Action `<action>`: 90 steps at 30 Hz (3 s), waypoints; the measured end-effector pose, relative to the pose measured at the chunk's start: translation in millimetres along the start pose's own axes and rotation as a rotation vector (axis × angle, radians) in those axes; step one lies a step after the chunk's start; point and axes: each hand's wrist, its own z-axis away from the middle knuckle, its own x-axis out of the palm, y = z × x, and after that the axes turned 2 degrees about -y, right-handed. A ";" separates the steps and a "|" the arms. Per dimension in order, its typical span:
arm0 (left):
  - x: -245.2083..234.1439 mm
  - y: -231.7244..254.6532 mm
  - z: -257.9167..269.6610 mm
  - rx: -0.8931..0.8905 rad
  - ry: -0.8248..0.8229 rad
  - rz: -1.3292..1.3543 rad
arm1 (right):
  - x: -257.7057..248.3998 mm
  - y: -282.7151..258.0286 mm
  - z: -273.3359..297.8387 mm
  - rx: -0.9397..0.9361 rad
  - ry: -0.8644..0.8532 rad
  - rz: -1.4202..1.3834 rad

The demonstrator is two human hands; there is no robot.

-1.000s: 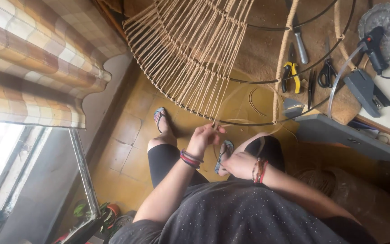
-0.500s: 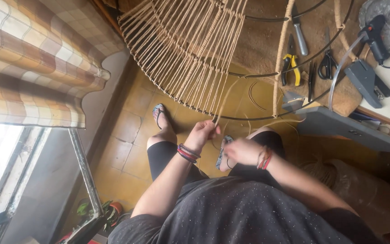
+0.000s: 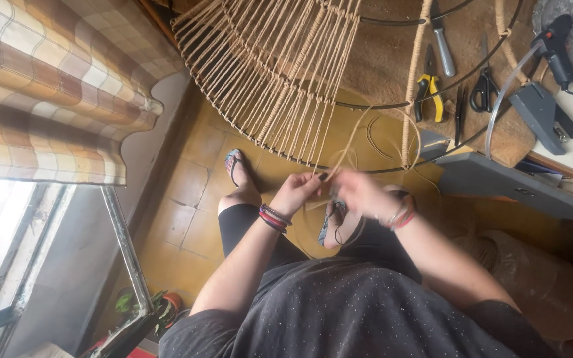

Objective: Weaving wicker strands onto a metal frame to create the seat and back of a chair.

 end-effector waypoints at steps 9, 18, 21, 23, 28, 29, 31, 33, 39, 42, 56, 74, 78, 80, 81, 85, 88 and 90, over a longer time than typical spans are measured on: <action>30.1 103.3 45.2 -0.111 0.084 0.106 | 27.8 41.3 -0.3 -0.260 -0.505 0.483; 8.3 19.5 10.6 0.034 0.205 -0.435 | -59.3 46.4 -62.7 -0.009 0.481 -0.638; 20.1 48.4 26.3 0.022 0.176 -0.126 | 10.3 22.5 -11.4 -0.138 -0.467 0.582; 19.4 10.8 9.9 0.000 0.164 0.068 | 5.2 2.5 -4.3 -0.248 -0.479 0.638; 17.0 1.9 13.9 -0.038 0.206 -0.125 | -47.8 -24.6 -47.4 0.057 0.209 -0.435; 19.0 5.7 18.8 0.008 0.231 -0.157 | -58.7 -22.3 -54.3 -0.020 0.145 -0.639; 24.7 15.4 19.4 0.066 0.263 -0.185 | -70.0 -18.3 -68.5 -0.106 0.074 -0.831; 34.6 16.2 26.1 0.245 0.332 -0.063 | -56.5 -5.0 -72.8 -0.106 0.121 -0.857; 35.9 10.0 13.4 0.206 0.355 0.007 | -8.2 -4.6 -11.4 -0.354 -0.414 0.705; 34.9 -27.7 -7.3 0.071 0.285 0.107 | 12.1 50.0 6.2 -0.201 -0.626 0.967; 26.6 -44.3 -19.1 0.277 0.258 0.131 | -38.2 14.1 -27.0 -0.316 0.260 0.689; 2.0 -77.0 -140.4 0.244 0.262 0.384 | -8.1 -6.6 -71.7 0.091 0.447 -0.371; 9.7 -113.3 -57.4 0.032 0.335 -0.051 | 9.4 -79.8 2.2 -0.126 0.522 -0.457; 19.9 -29.7 4.5 0.008 0.056 0.476 | 16.8 -73.8 25.5 -0.120 0.346 -0.291; 25.5 16.4 37.5 -0.015 -0.243 0.998 | 21.8 -70.2 37.7 -0.111 0.174 -0.123; 16.5 -11.9 25.7 -0.003 -0.205 1.093 | 8.0 -52.2 59.8 -0.179 -0.105 -0.005; 25.6 -69.4 6.8 0.141 0.097 0.639 | -16.3 -31.2 63.3 -0.324 -0.008 -0.277; 21.4 -119.9 -13.0 0.083 0.257 0.370 | -24.1 -30.2 65.6 -0.368 0.174 -0.241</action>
